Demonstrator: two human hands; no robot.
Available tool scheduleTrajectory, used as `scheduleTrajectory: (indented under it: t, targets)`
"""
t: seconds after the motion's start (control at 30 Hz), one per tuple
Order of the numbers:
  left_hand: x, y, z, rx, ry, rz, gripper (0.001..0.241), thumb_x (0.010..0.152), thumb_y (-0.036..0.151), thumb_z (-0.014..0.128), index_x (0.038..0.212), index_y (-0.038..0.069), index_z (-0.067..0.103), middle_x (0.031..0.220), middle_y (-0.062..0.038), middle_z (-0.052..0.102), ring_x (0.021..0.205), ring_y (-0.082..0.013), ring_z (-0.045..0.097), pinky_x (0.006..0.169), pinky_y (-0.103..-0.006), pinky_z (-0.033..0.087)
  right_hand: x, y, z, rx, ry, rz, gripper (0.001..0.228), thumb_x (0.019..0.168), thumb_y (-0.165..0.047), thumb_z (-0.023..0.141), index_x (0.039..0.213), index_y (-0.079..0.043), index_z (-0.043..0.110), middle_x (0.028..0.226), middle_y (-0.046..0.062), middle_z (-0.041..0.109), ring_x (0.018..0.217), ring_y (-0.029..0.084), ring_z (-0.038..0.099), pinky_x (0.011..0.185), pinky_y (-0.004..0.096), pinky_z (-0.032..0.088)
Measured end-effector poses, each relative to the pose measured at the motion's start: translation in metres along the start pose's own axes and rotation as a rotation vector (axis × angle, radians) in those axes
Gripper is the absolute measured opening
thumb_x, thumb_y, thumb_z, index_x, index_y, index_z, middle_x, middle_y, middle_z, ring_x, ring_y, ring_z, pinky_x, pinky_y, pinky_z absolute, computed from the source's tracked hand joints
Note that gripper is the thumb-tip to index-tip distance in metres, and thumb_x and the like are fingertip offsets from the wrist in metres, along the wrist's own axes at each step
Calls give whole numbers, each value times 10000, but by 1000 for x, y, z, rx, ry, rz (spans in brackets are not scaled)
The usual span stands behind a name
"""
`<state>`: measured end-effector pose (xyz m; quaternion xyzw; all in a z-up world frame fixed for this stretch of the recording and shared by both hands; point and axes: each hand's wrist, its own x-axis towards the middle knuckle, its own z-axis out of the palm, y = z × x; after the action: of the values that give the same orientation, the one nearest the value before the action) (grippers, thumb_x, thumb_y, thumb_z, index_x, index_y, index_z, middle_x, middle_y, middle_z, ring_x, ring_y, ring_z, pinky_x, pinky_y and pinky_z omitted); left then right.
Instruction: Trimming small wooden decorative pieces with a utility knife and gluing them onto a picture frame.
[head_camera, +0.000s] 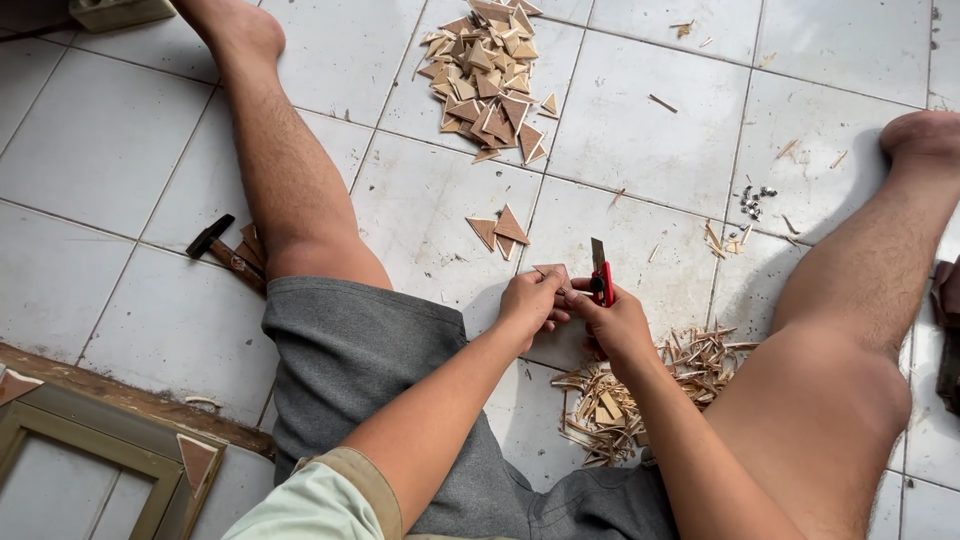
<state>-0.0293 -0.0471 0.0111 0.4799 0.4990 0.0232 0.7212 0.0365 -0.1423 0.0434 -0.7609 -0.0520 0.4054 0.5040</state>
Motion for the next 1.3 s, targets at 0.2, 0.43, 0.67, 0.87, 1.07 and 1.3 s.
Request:
scheduleTrajectory:
  t: [0.2, 0.43, 0.67, 0.87, 1.07, 1.3]
  targets:
    - [20, -7, -3, 34, 74, -35, 376, 852, 341, 403, 684, 58, 585, 490, -78, 566, 353, -132, 523, 278, -193, 375, -9, 6, -9, -577, -3, -75, 380, 837, -405, 543, 1105, -139, 587, 778, 126, 655, 745, 298, 619, 669, 419, 480]
    - [32, 0, -4, 62, 97, -66, 338, 799, 313, 464, 619, 60, 597, 403, -45, 467, 299, -116, 422, 256, -199, 314, -50, -20, -14, -863, -26, -95, 416, 904, -407, 353, 1063, -91, 573, 818, 203, 634, 831, 375, 620, 743, 477, 471]
    - [29, 4, -7, 37, 96, -78, 284, 746, 284, 468, 593, 64, 562, 390, -11, 362, 271, -81, 339, 262, -184, 236, -58, -32, -9, -986, -86, -113, 405, 920, -376, 325, 1072, -74, 548, 804, 179, 632, 806, 348, 639, 734, 457, 496]
    - [28, 5, -5, 15, 112, -61, 260, 720, 252, 480, 602, 36, 565, 383, -10, 345, 269, -74, 328, 270, -181, 219, -62, -35, -12, -1040, -96, -127, 419, 919, -387, 313, 1067, -62, 533, 808, 196, 626, 819, 378, 629, 735, 491, 485]
    - [33, 5, -4, 13, 114, -53, 254, 709, 247, 484, 600, 31, 563, 379, -5, 336, 269, -70, 321, 280, -180, 214, -58, -35, -13, -1058, -90, -130, 417, 920, -394, 311, 1035, -68, 543, 781, 181, 627, 790, 361, 640, 715, 473, 495]
    - [40, 0, -1, -3, 129, -54, 234, 692, 220, 481, 575, 31, 551, 376, 4, 316, 261, -58, 292, 279, -175, 197, -48, -23, -7, -1059, -89, -166, 389, 935, -353, 311, 976, -48, 550, 752, 194, 625, 735, 358, 652, 672, 452, 518]
